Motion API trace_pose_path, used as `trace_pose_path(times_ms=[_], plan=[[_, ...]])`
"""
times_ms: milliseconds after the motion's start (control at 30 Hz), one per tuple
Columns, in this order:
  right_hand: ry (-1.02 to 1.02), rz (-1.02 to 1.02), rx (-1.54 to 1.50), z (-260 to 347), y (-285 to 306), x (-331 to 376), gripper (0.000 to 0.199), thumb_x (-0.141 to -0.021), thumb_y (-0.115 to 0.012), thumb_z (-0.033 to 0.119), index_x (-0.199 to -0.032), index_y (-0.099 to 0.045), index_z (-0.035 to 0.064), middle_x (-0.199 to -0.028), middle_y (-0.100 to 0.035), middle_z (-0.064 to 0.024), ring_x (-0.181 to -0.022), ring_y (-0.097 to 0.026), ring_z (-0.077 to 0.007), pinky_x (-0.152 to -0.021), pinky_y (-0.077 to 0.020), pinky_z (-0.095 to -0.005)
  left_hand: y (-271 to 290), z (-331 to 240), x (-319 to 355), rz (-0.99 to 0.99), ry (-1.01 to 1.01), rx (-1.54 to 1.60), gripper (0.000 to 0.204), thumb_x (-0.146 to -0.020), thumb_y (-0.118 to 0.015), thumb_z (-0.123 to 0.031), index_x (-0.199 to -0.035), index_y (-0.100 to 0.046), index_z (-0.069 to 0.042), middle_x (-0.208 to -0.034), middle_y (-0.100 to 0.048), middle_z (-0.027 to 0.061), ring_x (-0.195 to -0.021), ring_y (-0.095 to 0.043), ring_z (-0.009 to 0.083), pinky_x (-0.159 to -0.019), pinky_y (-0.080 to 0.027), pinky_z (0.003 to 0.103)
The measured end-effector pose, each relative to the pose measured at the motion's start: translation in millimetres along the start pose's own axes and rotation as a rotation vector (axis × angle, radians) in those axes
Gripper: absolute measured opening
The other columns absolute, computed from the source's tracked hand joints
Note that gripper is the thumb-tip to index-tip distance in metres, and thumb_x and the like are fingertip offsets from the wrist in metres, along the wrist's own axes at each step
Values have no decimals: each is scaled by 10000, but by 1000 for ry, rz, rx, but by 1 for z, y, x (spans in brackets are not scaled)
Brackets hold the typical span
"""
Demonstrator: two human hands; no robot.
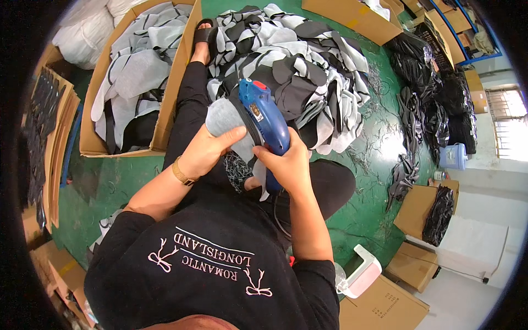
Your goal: Trim the excess material from fabric shoe components using a handheld electric cutter.
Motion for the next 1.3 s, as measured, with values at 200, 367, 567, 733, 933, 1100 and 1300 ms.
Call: trace_pose_path(times_ms=[200,367,567,733,933,1100,1300], plan=[[-123,14,-405,-15,13,18,291,-745,-691,79,-984,-569,-30,-756,-588,-50,-602,-592,-136,-589,-499,-275,28,5,-8,-205,55,66,217,-841,-693,-114,-1027,-625,-24,-931,-647,-1,-794,-593,79,-674,-464,234],[-251,177,-295,-27,29,50,295,-701,-683,19,-964,-565,-44,-771,-588,-66,-565,-580,-146,-530,-473,-262,38,-7,-13,-227,14,44,192,-846,-674,-102,-1020,-634,-31,-908,-648,-4,-741,-572,56,-618,-436,216],[-271,201,-200,-36,28,61,370,-722,-705,28,-1055,-566,-52,-794,-600,-51,-580,-566,-103,-532,-467,-251,30,-19,-14,-177,-6,-30,239,-866,-646,-92,-1090,-601,-21,-992,-651,21,-871,-614,98,-751,-484,245],[-277,194,-228,-37,26,61,367,-721,-705,27,-1053,-567,-50,-790,-602,-51,-579,-569,-104,-534,-468,-250,31,-20,-13,-154,-32,-144,225,-871,-637,-87,-1079,-606,-7,-991,-647,28,-867,-609,107,-790,-481,266],[-265,176,-202,-32,27,61,361,-721,-703,24,-1049,-571,-47,-795,-605,-51,-578,-571,-103,-531,-472,-251,29,-20,-9,-109,-35,-194,229,-871,-624,-75,-1085,-608,6,-1004,-641,32,-894,-597,109,-813,-474,276],[-251,173,-186,-31,31,60,374,-721,-701,23,-1063,-570,-47,-802,-608,-54,-574,-571,-105,-524,-474,-254,22,-20,-9,-76,-39,-261,226,-871,-612,-69,-1084,-604,4,-998,-630,20,-896,-580,97,-812,-466,269],[-264,183,-227,-30,32,55,376,-721,-693,10,-1071,-569,-48,-807,-610,-55,-569,-568,-105,-526,-472,-252,21,-18,-11,-44,-60,-318,218,-866,-613,-73,-1072,-603,-5,-976,-618,-2,-880,-563,84,-791,-460,261]])
Point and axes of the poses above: each hand's wrist, its own x-axis away from the middle knuckle, its own y-axis out of the back of the hand, z = x × y, the point moved 4 cm from there along -x, towards the middle knuckle
